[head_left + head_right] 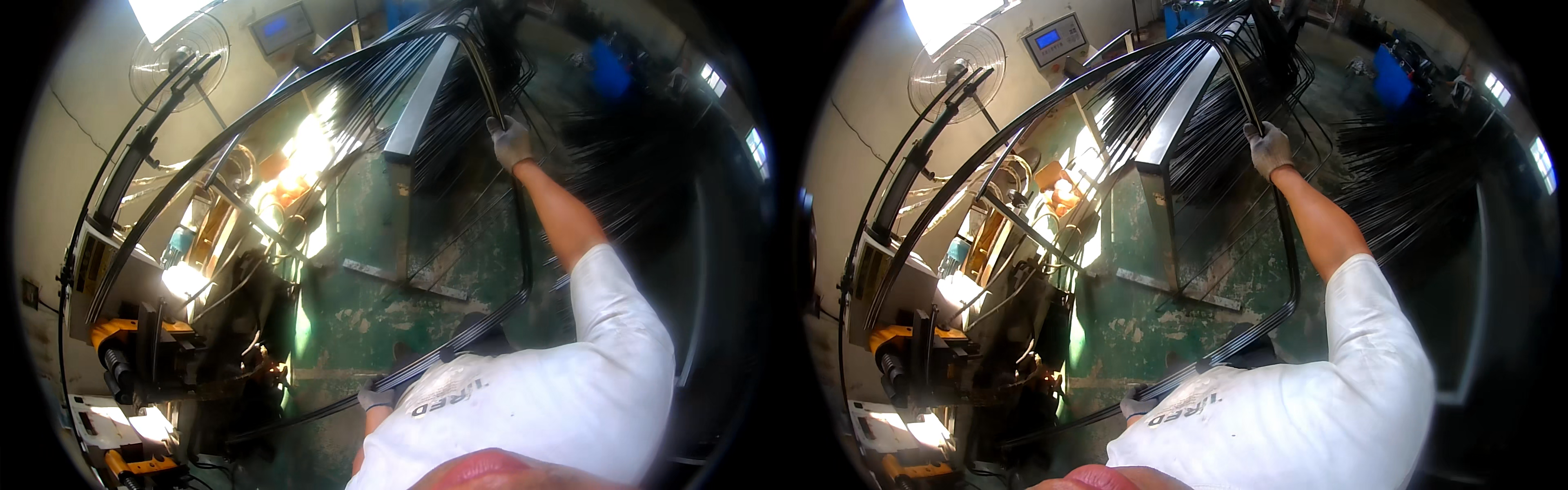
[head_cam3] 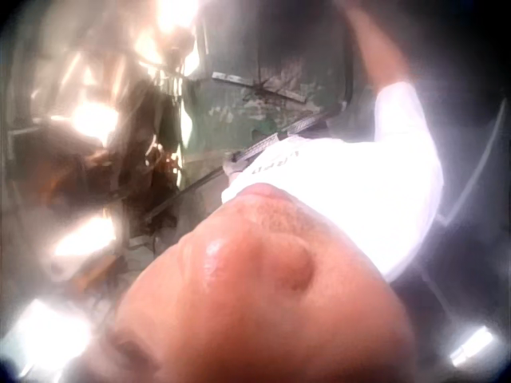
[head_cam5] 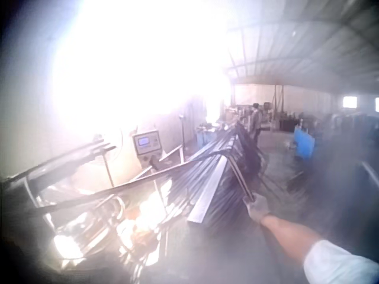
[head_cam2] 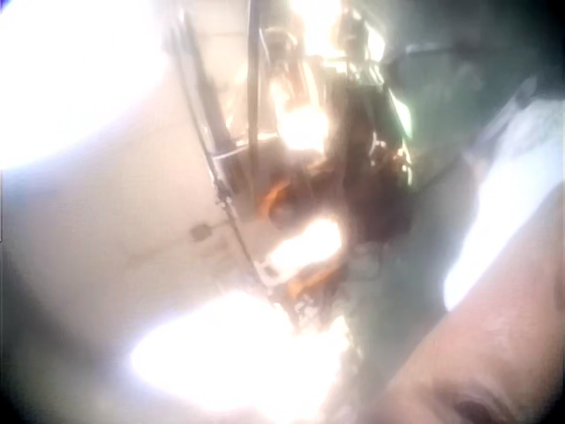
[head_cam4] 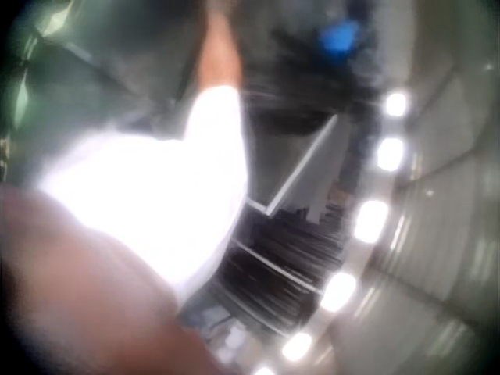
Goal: The person picks up several thin metal bars from a stack, places them into a bending machine to shape them into a frame, and then removes the finished frame.
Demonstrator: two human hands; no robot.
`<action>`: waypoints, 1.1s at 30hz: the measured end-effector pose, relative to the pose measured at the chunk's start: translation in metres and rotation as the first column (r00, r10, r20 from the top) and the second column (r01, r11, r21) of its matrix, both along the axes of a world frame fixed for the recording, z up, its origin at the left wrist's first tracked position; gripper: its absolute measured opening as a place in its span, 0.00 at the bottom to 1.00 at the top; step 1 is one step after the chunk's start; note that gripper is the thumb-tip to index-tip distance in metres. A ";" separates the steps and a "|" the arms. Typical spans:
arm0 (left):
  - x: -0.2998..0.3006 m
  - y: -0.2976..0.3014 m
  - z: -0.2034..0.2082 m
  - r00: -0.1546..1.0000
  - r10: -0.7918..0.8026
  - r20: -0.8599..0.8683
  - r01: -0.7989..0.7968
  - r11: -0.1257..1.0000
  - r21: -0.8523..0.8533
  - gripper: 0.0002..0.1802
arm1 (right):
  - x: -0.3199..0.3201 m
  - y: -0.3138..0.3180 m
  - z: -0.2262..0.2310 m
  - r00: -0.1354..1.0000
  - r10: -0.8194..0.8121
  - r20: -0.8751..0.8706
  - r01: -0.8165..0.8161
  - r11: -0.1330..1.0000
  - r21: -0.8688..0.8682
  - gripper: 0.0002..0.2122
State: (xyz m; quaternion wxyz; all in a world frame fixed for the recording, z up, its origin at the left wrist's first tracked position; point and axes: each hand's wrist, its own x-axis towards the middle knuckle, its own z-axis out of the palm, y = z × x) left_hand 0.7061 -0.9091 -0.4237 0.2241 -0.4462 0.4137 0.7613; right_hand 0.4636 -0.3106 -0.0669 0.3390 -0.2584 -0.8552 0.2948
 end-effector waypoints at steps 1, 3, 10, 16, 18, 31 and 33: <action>-0.001 0.016 0.010 0.989 -0.137 -0.055 0.131 0.986 -0.106 0.19 | -0.013 0.015 -0.008 0.999 0.012 0.036 -0.011 1.000 -0.028 0.23; -0.005 0.050 0.017 0.986 -0.164 -0.025 0.157 0.970 -0.185 0.21 | -0.038 0.042 -0.017 0.995 0.039 0.095 -0.031 0.996 -0.080 0.23; -0.060 0.230 0.005 0.889 0.381 0.253 -0.445 0.847 0.291 0.25 | -0.165 0.187 -0.065 0.941 0.098 0.324 -0.090 0.995 -0.038 0.27; -0.137 0.428 0.187 0.862 -0.495 -0.114 0.465 0.859 -0.217 0.18 | -0.280 0.370 -0.072 0.836 -0.062 0.545 0.016 0.996 0.089 0.31; -0.170 0.447 0.206 0.972 -0.178 -0.156 0.178 0.984 -0.015 0.16 | -0.317 0.400 -0.045 0.794 -0.140 0.592 0.098 0.990 0.103 0.33; -0.038 0.354 0.162 0.905 0.408 -0.122 -0.422 0.827 -0.372 0.11 | -0.133 0.204 -0.312 0.575 0.152 0.804 -0.236 0.972 -0.015 0.31; 0.002 0.350 0.151 0.864 0.492 -0.104 -0.498 0.808 -0.315 0.08 | -0.040 0.081 -0.340 0.323 0.334 0.885 -0.545 0.831 -0.114 0.30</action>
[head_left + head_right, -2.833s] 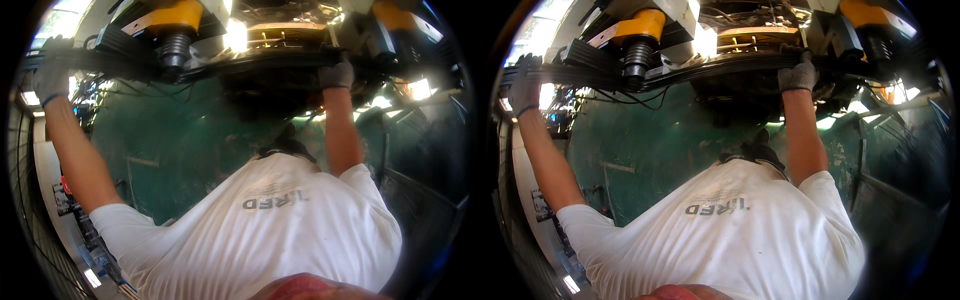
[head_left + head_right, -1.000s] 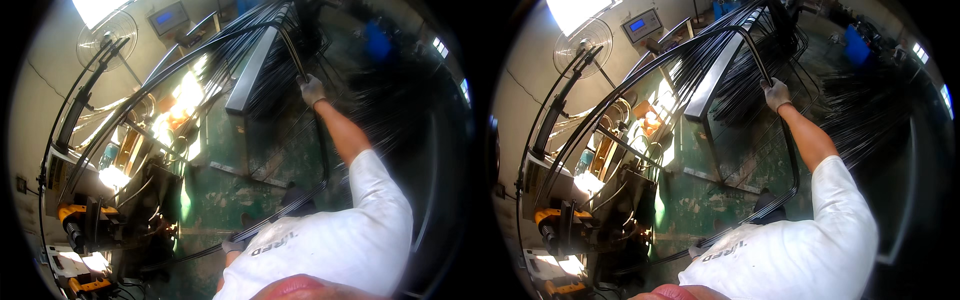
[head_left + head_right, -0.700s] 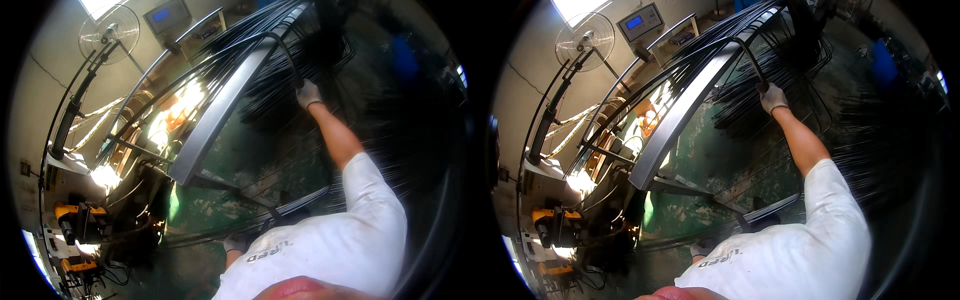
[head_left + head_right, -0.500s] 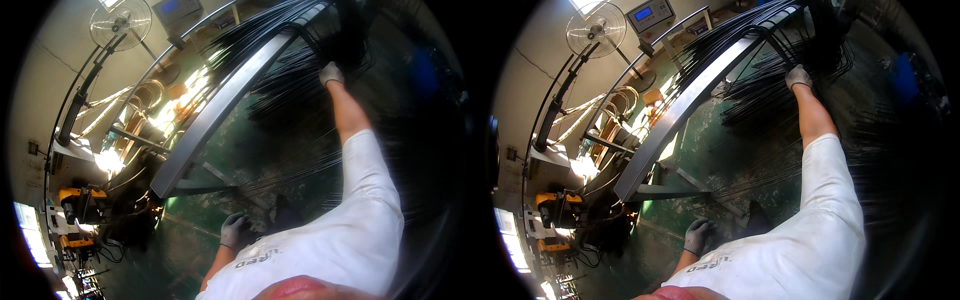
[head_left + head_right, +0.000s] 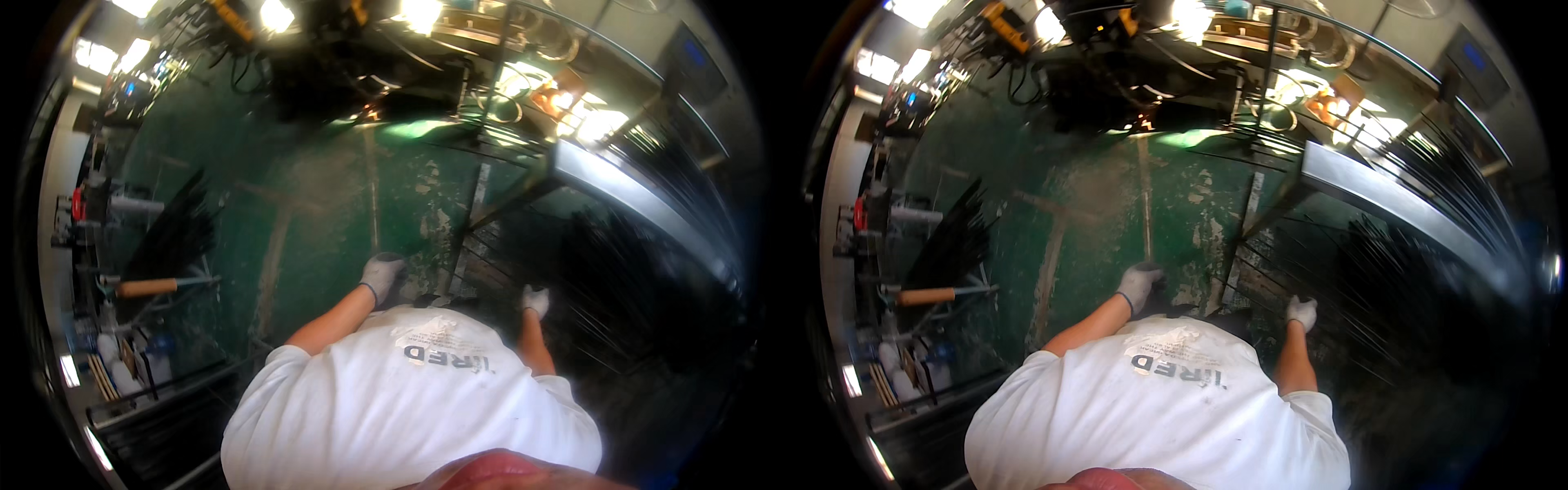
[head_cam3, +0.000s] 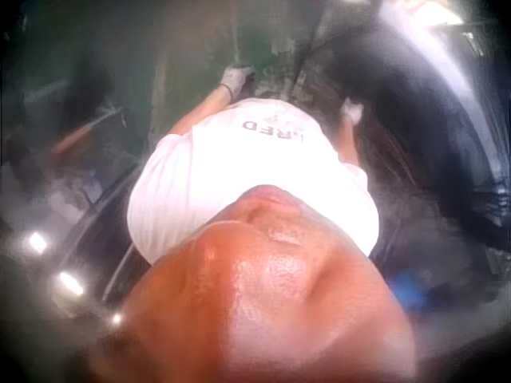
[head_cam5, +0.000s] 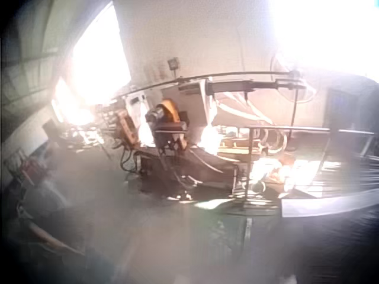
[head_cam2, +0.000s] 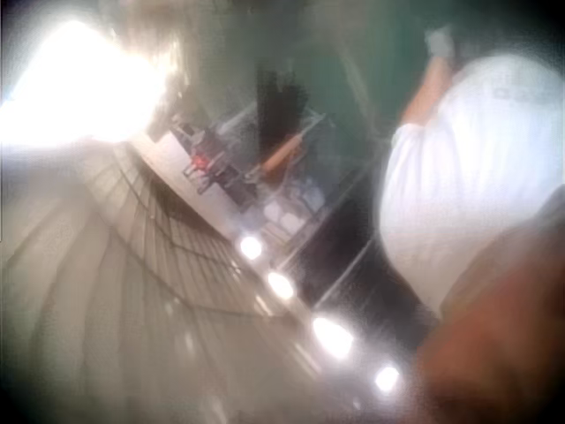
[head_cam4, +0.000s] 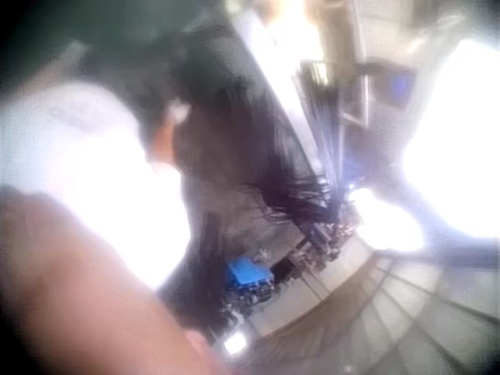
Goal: The person picks up several thin metal bars from a stack, places them into a bending machine to shape them into a frame, and then removes the finished frame.
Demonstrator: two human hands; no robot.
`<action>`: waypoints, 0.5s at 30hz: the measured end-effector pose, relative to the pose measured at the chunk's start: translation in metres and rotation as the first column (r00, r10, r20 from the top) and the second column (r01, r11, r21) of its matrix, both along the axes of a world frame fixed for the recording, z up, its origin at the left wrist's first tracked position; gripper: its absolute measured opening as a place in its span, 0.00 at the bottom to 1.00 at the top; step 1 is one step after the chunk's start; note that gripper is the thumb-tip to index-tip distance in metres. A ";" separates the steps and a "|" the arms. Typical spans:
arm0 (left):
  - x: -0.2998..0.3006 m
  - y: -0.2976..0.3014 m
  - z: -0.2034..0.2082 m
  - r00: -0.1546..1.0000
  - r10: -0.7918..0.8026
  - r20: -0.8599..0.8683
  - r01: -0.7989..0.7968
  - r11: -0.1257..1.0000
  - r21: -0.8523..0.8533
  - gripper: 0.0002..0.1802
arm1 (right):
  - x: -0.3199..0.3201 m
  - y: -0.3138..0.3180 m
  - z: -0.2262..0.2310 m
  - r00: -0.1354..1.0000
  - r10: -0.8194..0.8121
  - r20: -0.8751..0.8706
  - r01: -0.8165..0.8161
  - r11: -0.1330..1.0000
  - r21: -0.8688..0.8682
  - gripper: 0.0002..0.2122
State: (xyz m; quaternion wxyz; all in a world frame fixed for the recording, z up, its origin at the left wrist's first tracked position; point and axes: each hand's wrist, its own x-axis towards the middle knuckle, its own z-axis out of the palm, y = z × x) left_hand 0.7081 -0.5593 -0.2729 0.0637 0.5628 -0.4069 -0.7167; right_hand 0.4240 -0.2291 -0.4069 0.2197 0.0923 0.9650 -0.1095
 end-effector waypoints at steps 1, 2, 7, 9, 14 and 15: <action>0.017 -0.007 0.000 0.999 0.033 -0.027 -0.031 0.997 0.077 0.07 | 0.040 -0.054 -0.007 0.985 0.156 0.069 -0.143 0.976 -0.166 0.27; 0.034 -0.018 -0.003 0.996 0.082 -0.032 -0.076 0.985 0.153 0.05 | 0.076 -0.111 -0.003 0.947 0.321 0.009 -0.305 0.908 -0.289 0.23; 0.118 -0.133 -0.025 0.991 0.103 -0.081 -0.109 0.992 -0.063 0.09 | 0.139 -0.302 0.049 0.758 0.638 -0.135 -0.601 0.603 -0.525 0.19; 0.168 -0.192 -0.019 0.965 0.196 -0.174 -0.231 0.949 -0.216 0.10 | 0.116 -0.345 0.034 0.766 0.643 -0.022 -0.544 0.629 -0.556 0.19; 0.316 -0.308 0.004 0.822 0.559 -0.113 -0.569 0.796 -0.205 0.08 | 0.075 -0.420 0.004 0.893 0.386 0.230 -0.247 0.849 -0.466 0.16; 0.346 -0.318 -0.001 0.767 0.632 -0.110 -0.640 0.741 -0.204 0.08 | 0.077 -0.432 0.002 0.895 0.321 0.310 -0.115 0.837 -0.534 0.16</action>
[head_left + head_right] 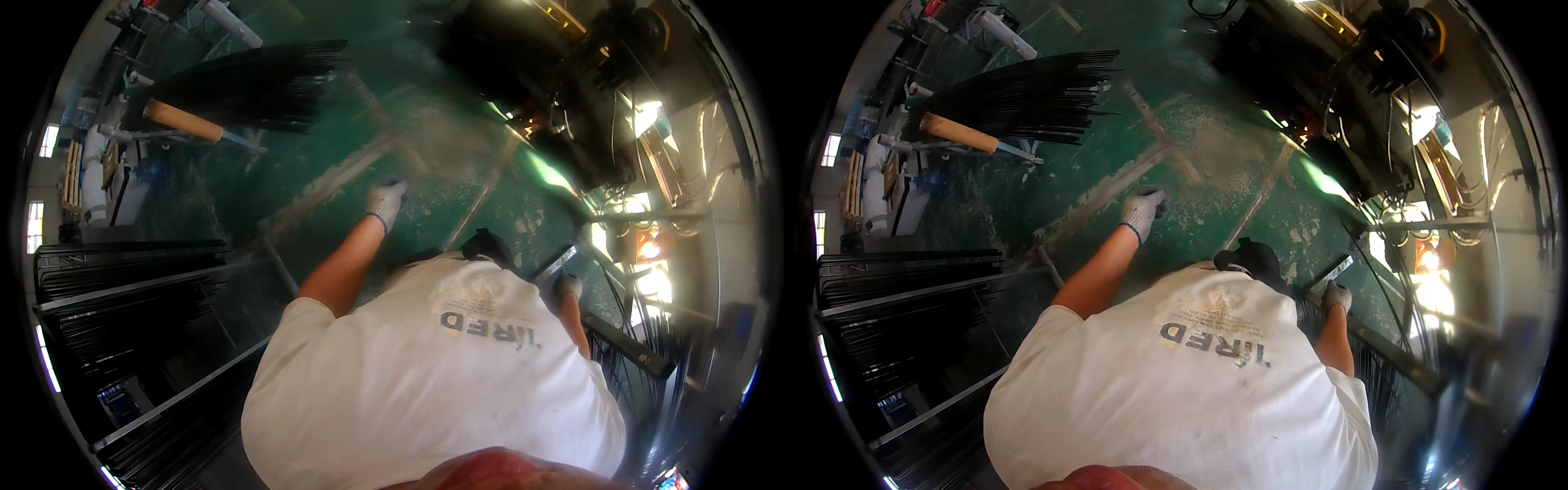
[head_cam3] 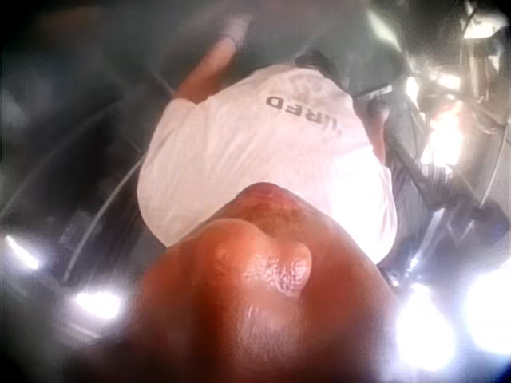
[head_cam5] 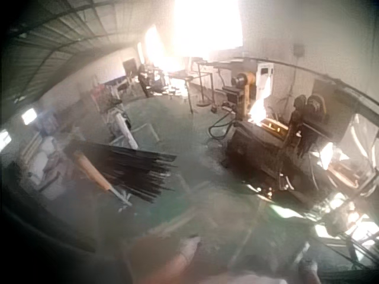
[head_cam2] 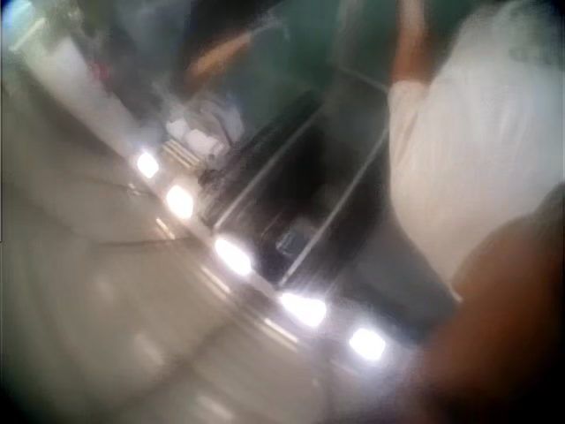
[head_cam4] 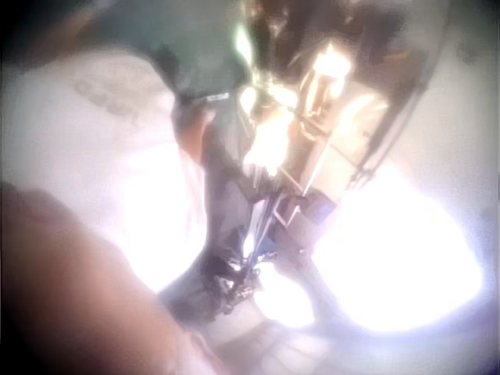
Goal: The person picks up several thin metal bars from a stack, places them into a bending machine to shape them into a frame, and then removes the finished frame.
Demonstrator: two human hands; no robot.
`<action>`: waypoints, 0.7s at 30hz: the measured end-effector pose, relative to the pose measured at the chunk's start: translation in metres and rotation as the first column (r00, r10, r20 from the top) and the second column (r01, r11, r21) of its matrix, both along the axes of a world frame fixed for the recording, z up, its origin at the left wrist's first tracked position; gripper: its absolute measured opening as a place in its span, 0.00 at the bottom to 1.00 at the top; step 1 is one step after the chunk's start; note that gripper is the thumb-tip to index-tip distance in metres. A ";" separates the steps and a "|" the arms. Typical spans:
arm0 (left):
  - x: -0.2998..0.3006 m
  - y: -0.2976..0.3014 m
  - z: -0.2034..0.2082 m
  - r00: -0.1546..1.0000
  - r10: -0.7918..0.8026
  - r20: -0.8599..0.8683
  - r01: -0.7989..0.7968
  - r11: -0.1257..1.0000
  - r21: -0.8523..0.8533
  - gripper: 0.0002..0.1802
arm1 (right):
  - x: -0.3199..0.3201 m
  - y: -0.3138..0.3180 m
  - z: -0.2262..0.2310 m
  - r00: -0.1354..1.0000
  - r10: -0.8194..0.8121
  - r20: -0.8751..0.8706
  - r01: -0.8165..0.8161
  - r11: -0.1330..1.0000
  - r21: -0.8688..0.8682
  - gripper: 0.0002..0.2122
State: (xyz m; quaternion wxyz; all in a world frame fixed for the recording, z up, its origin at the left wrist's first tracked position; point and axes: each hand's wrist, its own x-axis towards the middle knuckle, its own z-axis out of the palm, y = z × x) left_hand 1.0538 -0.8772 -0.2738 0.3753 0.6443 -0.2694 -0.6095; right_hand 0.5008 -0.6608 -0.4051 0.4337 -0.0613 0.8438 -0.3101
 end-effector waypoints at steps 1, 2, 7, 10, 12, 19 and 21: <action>0.025 -0.008 -0.011 0.996 0.093 -0.004 -0.093 0.996 0.003 0.08 | 0.003 -0.009 -0.002 0.999 0.050 0.002 -0.050 0.999 0.001 0.15; 0.043 -0.017 -0.018 0.983 0.183 -0.003 -0.183 0.983 0.003 0.08 | 0.012 -0.019 -0.008 0.975 0.219 -0.044 -0.217 0.975 0.049 0.15; 0.094 -0.039 -0.052 0.967 0.235 -0.094 -0.219 0.963 0.155 0.13 | 0.066 -0.112 -0.056 -0.050 0.937 -0.344 -0.877 0.123 0.464 0.13; 0.097 -0.040 -0.073 0.981 -0.033 0.190 0.027 0.999 0.036 0.13 | 0.095 -0.201 -0.091 0.121 0.987 -0.102 -0.916 0.150 0.372 0.15; 0.126 -0.063 -0.086 0.451 -0.339 0.826 0.728 0.675 -0.121 0.15 | 0.140 -0.301 -0.108 0.281 0.958 0.065 -0.909 0.243 0.338 0.17; 0.218 -0.197 0.000 0.936 0.301 0.183 -0.304 0.953 -0.008 0.14 | 0.390 -0.650 -0.032 0.118 0.927 -0.356 -0.953 0.206 0.221 0.27; 0.241 -0.217 -0.002 0.826 0.559 0.069 -0.557 0.829 -0.048 0.14 | 0.479 -0.723 0.023 0.156 0.911 -0.381 -0.981 0.187 0.046 0.23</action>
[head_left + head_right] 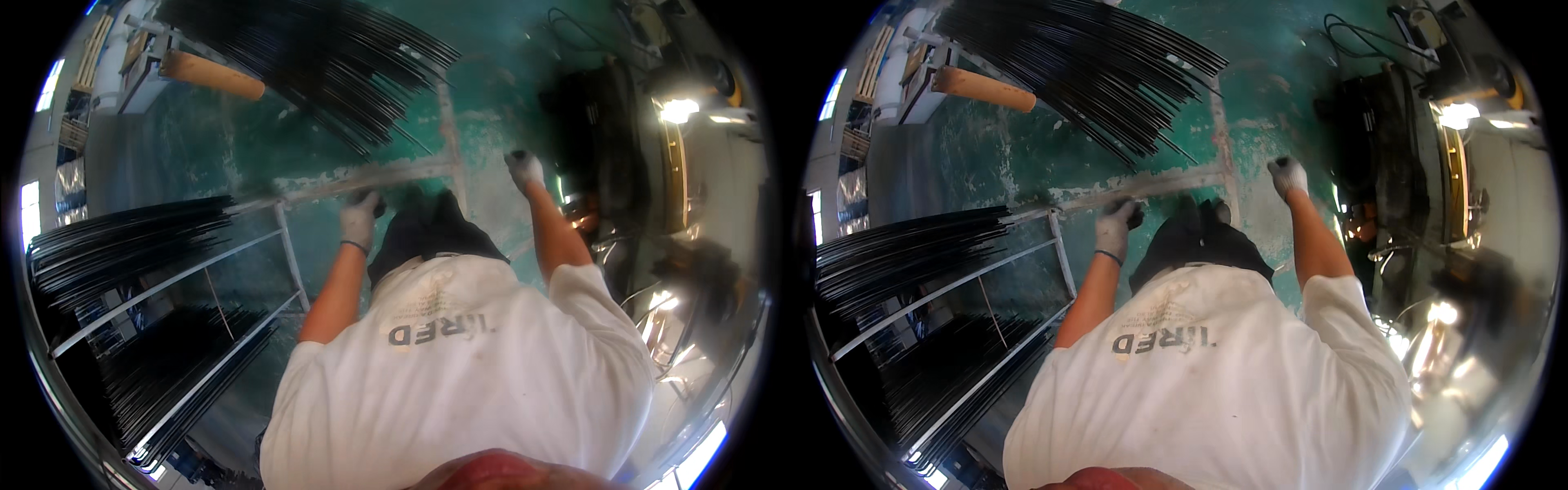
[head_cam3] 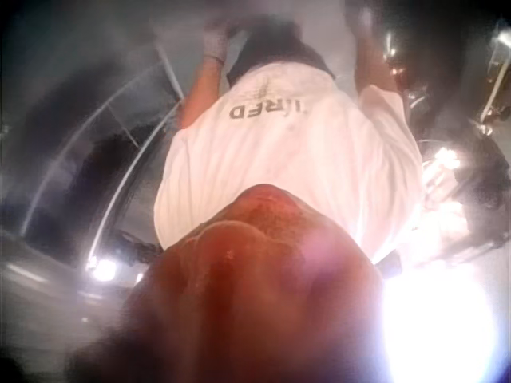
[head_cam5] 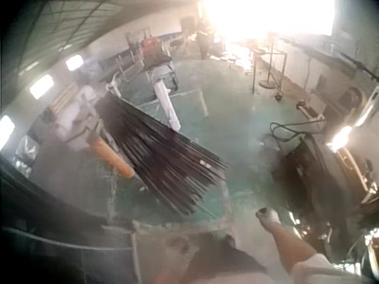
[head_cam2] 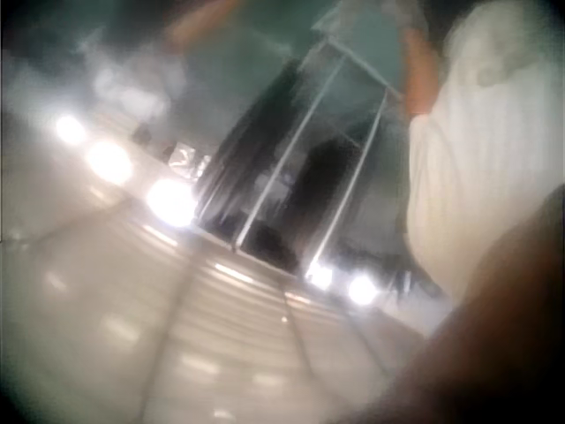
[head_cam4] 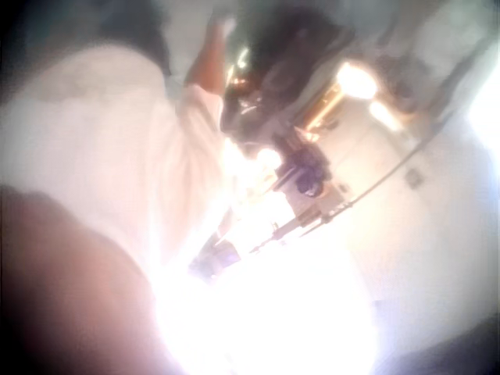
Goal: The person picks up several thin metal bars from a stack, places them into a bending machine to shape them into a frame, and then removes the finished frame.
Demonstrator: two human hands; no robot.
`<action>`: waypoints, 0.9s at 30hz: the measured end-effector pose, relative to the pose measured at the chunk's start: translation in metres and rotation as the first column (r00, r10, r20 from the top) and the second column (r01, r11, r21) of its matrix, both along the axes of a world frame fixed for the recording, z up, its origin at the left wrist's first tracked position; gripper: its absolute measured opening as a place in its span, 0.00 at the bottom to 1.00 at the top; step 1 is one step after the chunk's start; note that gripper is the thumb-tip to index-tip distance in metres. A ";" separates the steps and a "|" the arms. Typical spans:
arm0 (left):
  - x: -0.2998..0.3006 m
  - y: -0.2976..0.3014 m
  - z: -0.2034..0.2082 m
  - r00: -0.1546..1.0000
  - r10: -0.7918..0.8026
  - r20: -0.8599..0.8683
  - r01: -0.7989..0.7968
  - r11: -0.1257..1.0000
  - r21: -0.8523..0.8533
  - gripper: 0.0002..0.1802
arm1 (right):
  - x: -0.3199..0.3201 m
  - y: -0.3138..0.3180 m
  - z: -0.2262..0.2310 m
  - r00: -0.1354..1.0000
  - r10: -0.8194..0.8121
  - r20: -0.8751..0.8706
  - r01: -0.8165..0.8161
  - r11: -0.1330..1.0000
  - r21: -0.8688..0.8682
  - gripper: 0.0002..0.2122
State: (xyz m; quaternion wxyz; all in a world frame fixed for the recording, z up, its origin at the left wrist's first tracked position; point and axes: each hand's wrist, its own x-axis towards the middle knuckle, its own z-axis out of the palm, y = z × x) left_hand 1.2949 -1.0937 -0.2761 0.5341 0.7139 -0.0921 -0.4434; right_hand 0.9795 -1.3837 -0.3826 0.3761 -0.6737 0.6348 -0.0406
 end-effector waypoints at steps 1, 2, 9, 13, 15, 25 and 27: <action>0.008 -0.012 -0.002 0.987 0.147 -0.060 -0.148 0.989 -0.020 0.14 | 0.038 -0.030 0.018 0.999 0.048 0.021 -0.046 0.998 -0.049 0.22; 0.016 -0.021 -0.005 0.949 0.291 -0.120 -0.296 0.955 -0.025 0.14 | 0.076 -0.055 0.034 0.996 0.073 0.059 -0.069 0.995 -0.067 0.21; 0.037 -0.037 -0.091 0.994 -0.017 -0.106 0.031 0.991 0.130 0.14 | 0.237 -0.119 0.021 0.974 0.224 0.028 -0.224 0.974 -0.030 0.22; 0.052 -0.062 -0.077 0.920 0.168 -0.355 -0.116 0.980 0.164 0.16 | 0.279 -0.151 0.005 0.949 0.314 -0.040 -0.311 0.948 0.068 0.25; 0.070 -0.067 -0.070 0.903 0.244 -0.355 -0.188 0.964 0.185 0.16 | 0.293 -0.178 -0.011 0.942 0.314 -0.123 -0.308 0.949 0.064 0.26; 0.125 -0.047 -0.082 0.803 0.576 -0.150 -0.480 0.776 0.409 0.14 | 0.350 -0.340 -0.139 0.907 0.297 -0.298 -0.282 0.955 0.094 0.32; 0.117 -0.057 -0.086 0.794 0.590 -0.148 -0.464 0.745 0.480 0.14 | 0.362 -0.360 -0.150 0.879 0.432 -0.200 -0.357 0.877 0.323 0.28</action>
